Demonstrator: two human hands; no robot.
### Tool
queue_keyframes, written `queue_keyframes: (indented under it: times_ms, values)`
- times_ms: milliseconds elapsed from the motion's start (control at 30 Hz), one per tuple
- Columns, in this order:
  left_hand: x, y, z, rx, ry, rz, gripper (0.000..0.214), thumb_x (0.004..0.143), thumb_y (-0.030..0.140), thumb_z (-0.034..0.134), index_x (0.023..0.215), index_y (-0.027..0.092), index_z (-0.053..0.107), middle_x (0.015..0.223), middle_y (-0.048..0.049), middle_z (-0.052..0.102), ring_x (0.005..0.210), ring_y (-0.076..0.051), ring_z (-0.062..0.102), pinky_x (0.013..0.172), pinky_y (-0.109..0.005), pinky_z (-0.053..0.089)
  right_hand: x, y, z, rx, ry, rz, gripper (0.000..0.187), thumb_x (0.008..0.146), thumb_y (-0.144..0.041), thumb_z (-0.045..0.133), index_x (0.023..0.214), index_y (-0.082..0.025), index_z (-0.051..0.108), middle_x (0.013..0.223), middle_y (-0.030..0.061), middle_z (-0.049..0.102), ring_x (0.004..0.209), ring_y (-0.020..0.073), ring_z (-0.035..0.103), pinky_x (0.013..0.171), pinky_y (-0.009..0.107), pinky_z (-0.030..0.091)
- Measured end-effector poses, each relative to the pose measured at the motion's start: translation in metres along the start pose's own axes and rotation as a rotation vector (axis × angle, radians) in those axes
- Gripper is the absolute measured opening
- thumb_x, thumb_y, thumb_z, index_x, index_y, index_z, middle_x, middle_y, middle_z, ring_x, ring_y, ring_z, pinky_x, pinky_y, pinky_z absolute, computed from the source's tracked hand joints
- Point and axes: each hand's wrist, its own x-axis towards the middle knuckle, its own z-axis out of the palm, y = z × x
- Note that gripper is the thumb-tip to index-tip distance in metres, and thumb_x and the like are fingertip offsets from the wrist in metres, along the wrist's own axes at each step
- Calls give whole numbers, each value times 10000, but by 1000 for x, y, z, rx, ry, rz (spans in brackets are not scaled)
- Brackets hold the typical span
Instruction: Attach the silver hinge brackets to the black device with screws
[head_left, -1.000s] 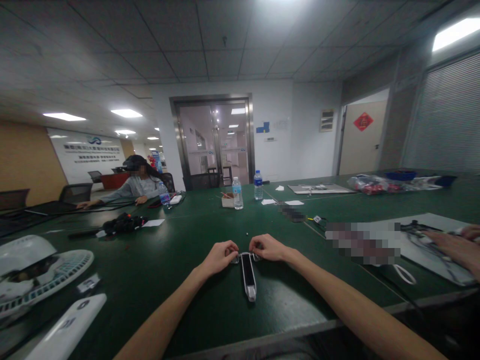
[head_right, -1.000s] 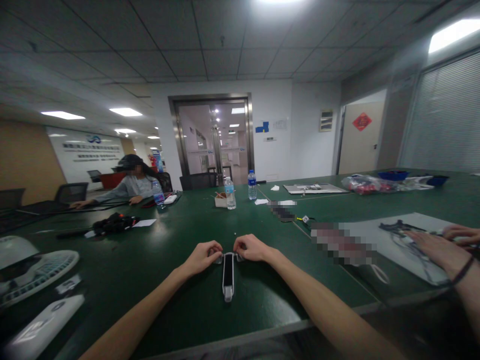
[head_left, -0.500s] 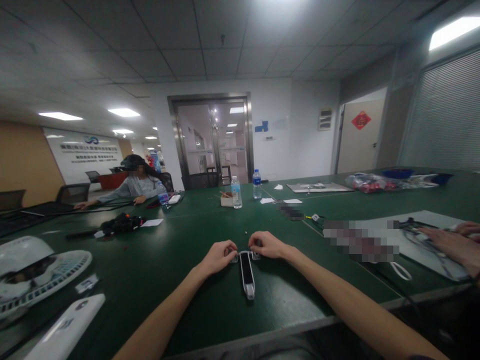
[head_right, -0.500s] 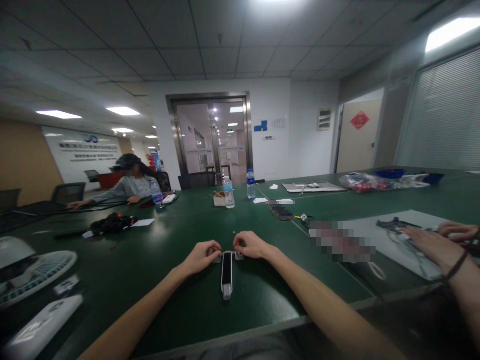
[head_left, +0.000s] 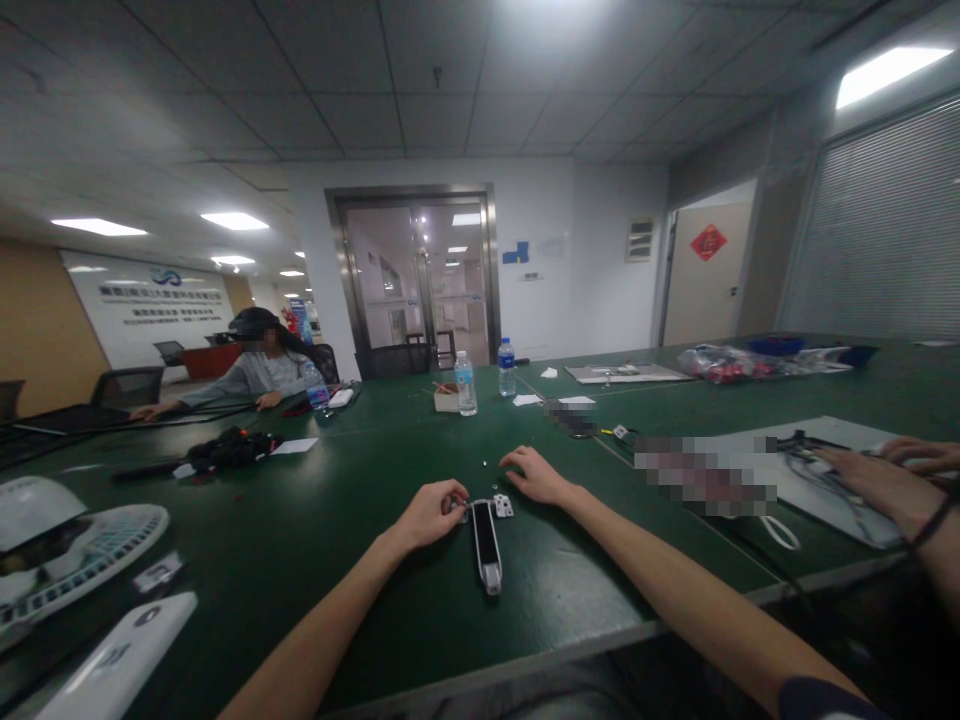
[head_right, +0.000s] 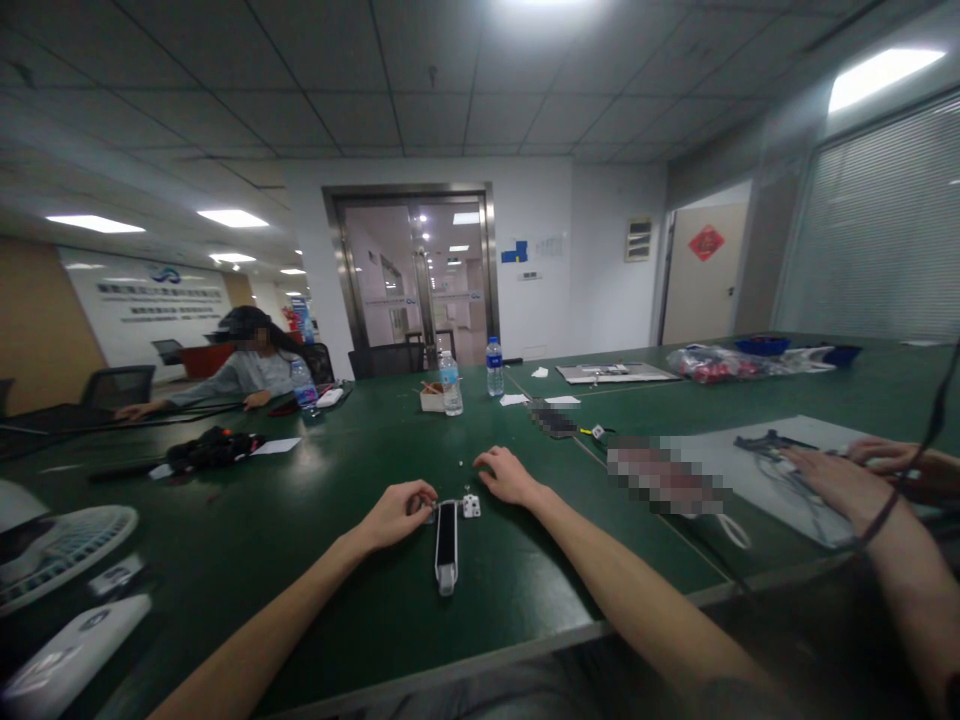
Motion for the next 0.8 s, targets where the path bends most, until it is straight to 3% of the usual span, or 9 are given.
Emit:
queue_keyframes:
  times_ms: [267, 500, 633, 800]
  values:
    - [-2, 5, -3, 53, -24, 39, 192, 781, 199, 522, 936, 168, 632, 792, -14, 609, 678, -145, 531, 623, -228, 401, 3, -18, 2, 33, -157, -187, 170, 835, -195, 559, 929, -194, 699, 925, 59, 640, 922, 180, 551, 869, 305, 398]
    - [-4, 13, -9, 72, -60, 23, 212, 806, 223, 507, 973, 172, 628, 856, -35, 620, 727, -164, 550, 636, -243, 419, 5, -20, -9, 3, -211, -85, 124, 811, -182, 585, 877, -166, 689, 848, 53, 647, 786, 160, 582, 741, 252, 428]
    - [-4, 16, -11, 92, -71, 14, 208, 812, 224, 499, 969, 175, 627, 846, -37, 616, 731, -169, 550, 636, -247, 421, 4, -24, -21, -22, -170, -60, 156, 843, -215, 549, 860, -152, 692, 840, 67, 647, 789, 165, 579, 740, 255, 419]
    - [-5, 16, -12, 86, -74, 15, 198, 817, 224, 498, 965, 178, 622, 875, -37, 617, 758, -174, 555, 661, -257, 426, 0, -33, -33, 159, -240, -97, 181, 862, -287, 531, 917, -173, 660, 794, 17, 651, 700, 130, 577, 642, 220, 420]
